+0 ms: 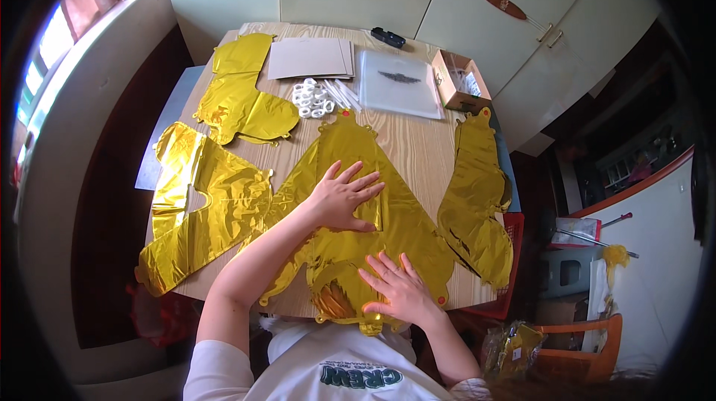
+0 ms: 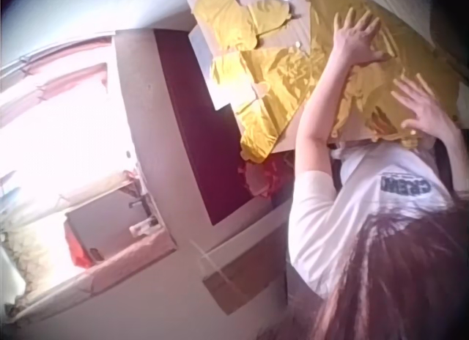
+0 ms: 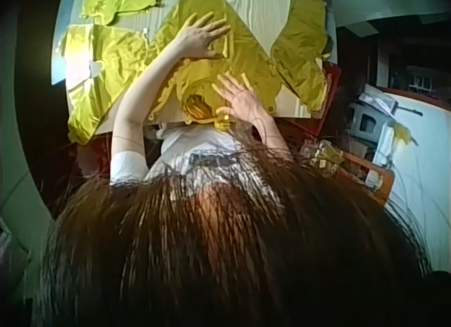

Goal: Folding and organizing gold-colored metallic foil sheets onto a cardboard template at a workstation.

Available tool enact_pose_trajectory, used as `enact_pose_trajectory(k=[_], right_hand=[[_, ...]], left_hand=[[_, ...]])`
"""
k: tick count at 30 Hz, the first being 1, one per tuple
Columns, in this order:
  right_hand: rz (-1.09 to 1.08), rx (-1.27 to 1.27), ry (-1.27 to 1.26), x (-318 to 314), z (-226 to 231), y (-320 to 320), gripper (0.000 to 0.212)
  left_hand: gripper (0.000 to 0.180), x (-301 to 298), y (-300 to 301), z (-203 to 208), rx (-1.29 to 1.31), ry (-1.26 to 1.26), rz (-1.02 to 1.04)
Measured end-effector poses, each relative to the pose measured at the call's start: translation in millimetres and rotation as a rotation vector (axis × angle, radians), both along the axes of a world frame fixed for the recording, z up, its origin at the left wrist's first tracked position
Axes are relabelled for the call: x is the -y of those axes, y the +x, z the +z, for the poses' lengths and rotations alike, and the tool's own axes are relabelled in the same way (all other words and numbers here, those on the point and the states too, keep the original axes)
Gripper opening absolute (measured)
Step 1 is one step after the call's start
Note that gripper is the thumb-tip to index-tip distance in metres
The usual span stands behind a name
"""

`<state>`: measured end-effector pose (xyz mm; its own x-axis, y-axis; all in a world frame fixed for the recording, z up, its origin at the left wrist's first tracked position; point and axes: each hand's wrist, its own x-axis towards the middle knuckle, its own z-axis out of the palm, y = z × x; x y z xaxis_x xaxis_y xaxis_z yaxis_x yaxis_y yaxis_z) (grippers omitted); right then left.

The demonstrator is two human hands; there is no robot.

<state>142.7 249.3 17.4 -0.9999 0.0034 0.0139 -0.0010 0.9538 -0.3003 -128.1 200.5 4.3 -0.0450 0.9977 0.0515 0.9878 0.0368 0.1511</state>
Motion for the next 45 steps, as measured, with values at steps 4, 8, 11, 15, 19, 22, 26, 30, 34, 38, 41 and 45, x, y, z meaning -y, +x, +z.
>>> enact_pose_trajectory(k=[4, 8, 11, 15, 19, 22, 26, 30, 34, 38, 41, 45], right_hand=[[0.024, 0.076, 0.051, -4.1, -0.4, -6.7, 0.095], [0.043, 0.164, 0.114, -2.4, 10.3, -13.2, 0.112], [0.052, 0.277, 0.167, 1.9, 21.2, -19.4, 0.12], [0.067, 0.192, 0.113, -3.1, 17.7, -13.7, 0.117], [-0.262, -0.053, 0.046, -9.9, 8.8, 9.4, 0.086], [-0.588, -0.213, 0.026, -12.1, 10.5, 40.6, 0.056], [-0.901, -0.406, -0.347, 21.0, -11.5, 98.5, 0.035], [-1.134, -0.402, -1.182, 70.5, -33.2, 120.5, 0.019], [-1.127, -0.167, -1.627, 81.1, -27.1, 104.0, 0.016], [-1.032, -0.287, -1.408, 79.9, -21.0, 86.3, 0.012], [-0.941, -0.366, -0.953, 77.6, -22.1, 78.3, 0.014], [-0.596, -0.468, -0.255, 76.6, -14.3, 63.2, 0.014]], left_hand=[[0.094, 0.9, 1.0, 1.3, 0.01, -0.014, 0.009], [0.095, 0.4, 0.8, 0.4, -0.001, -0.007, 0.001], [0.096, 0.2, -0.4, 1.2, -0.009, -0.017, 0.0], [0.096, -1.0, 0.9, 3.0, -0.016, -0.041, -0.001], [0.097, -2.2, 0.4, 3.1, -0.019, -0.05, -0.002], [0.097, -1.1, 0.2, 4.3, -0.012, -0.07, 0.007], [0.097, -2.4, 0.5, 2.4, -0.007, -0.07, 0.004], [0.096, -3.0, 0.3, 3.3, -0.006, -0.077, 0.009], [0.097, -2.2, 0.2, 2.7, -0.001, -0.062, 0.005], [0.096, -2.6, 0.4, 4.3, -0.012, -0.075, 0.004], [0.096, -4.1, -0.2, 2.6, -0.007, -0.065, 0.0], [0.097, -1.6, 0.2, 2.0, 0.008, -0.053, -0.003]])
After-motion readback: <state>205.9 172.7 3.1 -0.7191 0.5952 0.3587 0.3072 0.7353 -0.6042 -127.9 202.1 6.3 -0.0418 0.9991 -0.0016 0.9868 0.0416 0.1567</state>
